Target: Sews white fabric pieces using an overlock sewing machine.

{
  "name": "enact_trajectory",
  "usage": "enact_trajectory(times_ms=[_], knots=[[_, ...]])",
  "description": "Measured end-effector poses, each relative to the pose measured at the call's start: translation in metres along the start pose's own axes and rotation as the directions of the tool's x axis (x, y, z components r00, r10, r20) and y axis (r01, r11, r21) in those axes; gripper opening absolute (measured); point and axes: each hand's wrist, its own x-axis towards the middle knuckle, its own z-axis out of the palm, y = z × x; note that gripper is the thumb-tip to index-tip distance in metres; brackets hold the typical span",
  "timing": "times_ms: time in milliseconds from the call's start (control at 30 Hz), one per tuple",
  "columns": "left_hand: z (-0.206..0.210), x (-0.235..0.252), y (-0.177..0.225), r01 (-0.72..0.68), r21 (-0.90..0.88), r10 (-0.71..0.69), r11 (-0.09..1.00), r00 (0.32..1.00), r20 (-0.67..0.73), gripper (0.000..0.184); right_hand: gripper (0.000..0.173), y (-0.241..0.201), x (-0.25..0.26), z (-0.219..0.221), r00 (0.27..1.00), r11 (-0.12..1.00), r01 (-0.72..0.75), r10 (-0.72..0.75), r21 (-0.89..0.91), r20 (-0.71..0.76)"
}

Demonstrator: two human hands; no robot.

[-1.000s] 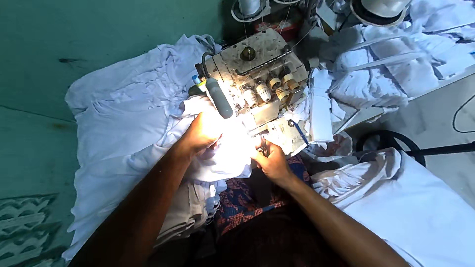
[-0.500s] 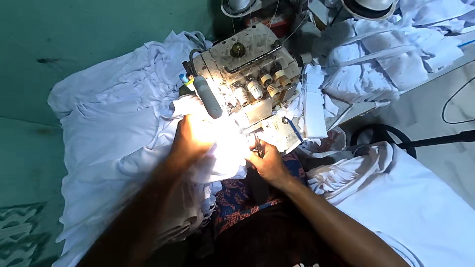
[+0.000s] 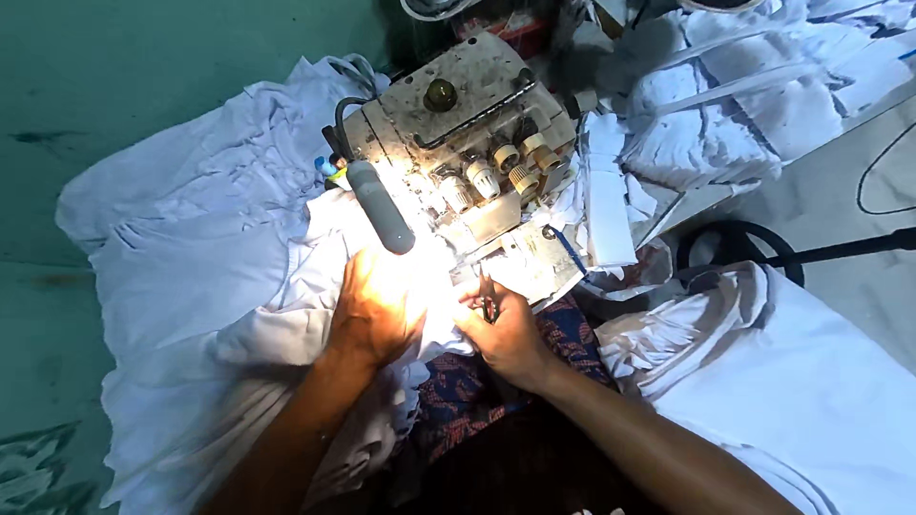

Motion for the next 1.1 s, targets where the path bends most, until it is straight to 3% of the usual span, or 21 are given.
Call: enact_trajectory(times_ms=[167,267,367,500,633,700,833,900,1100], knots=[[-0.015,0.025,-0.026,0.113,-0.095,-0.119,0.989,0.991,-0.061,0.035,0.012,-0.008,0.018,0.024,0.999,0.990,-0.021,0.028,-0.141,0.045],[-0.036,0.049,-0.032,0.258,-0.054,-0.257,0.965,0.966,0.024,0.033,0.014,-0.009,0.023,0.032,0.992,0.972,0.058,-0.030,-0.227,0.125],[-0.048,0.052,-0.053,0.261,-0.019,-0.253,0.965,0.951,0.177,0.039,0.018,-0.007,0.017,0.023,0.984,0.926,0.113,-0.053,-0.361,0.171],[-0.066,0.030,-0.066,0.242,-0.178,-0.219,0.954,0.966,0.138,0.015,0.022,0.000,0.013,-0.001,0.985,0.856,0.171,-0.147,-0.487,0.087],[-0.079,0.003,-0.058,0.258,-0.250,-0.227,0.933,0.963,0.148,0.016,0.036,-0.009,0.014,-0.013,0.966,0.782,0.258,-0.224,-0.568,0.130],[-0.083,-0.006,-0.053,0.270,-0.237,-0.245,0.933,0.961,0.129,0.018,0.041,-0.013,0.016,-0.010,0.945,0.739,0.327,-0.278,-0.590,0.175],[-0.085,-0.024,-0.045,0.288,-0.304,-0.288,0.908,0.956,0.047,0.018,0.029,-0.019,0.021,0.005,0.915,0.651,0.396,-0.337,-0.648,0.221],[-0.087,-0.030,-0.040,0.277,-0.369,-0.299,0.887,0.954,-0.001,0.018,0.032,-0.020,0.023,0.014,0.904,0.619,0.417,-0.360,-0.666,0.231],[-0.088,-0.045,-0.017,0.266,-0.350,-0.366,0.898,0.894,-0.258,0.014,0.032,-0.015,0.037,0.040,0.769,0.488,0.613,-0.550,-0.622,0.326]])
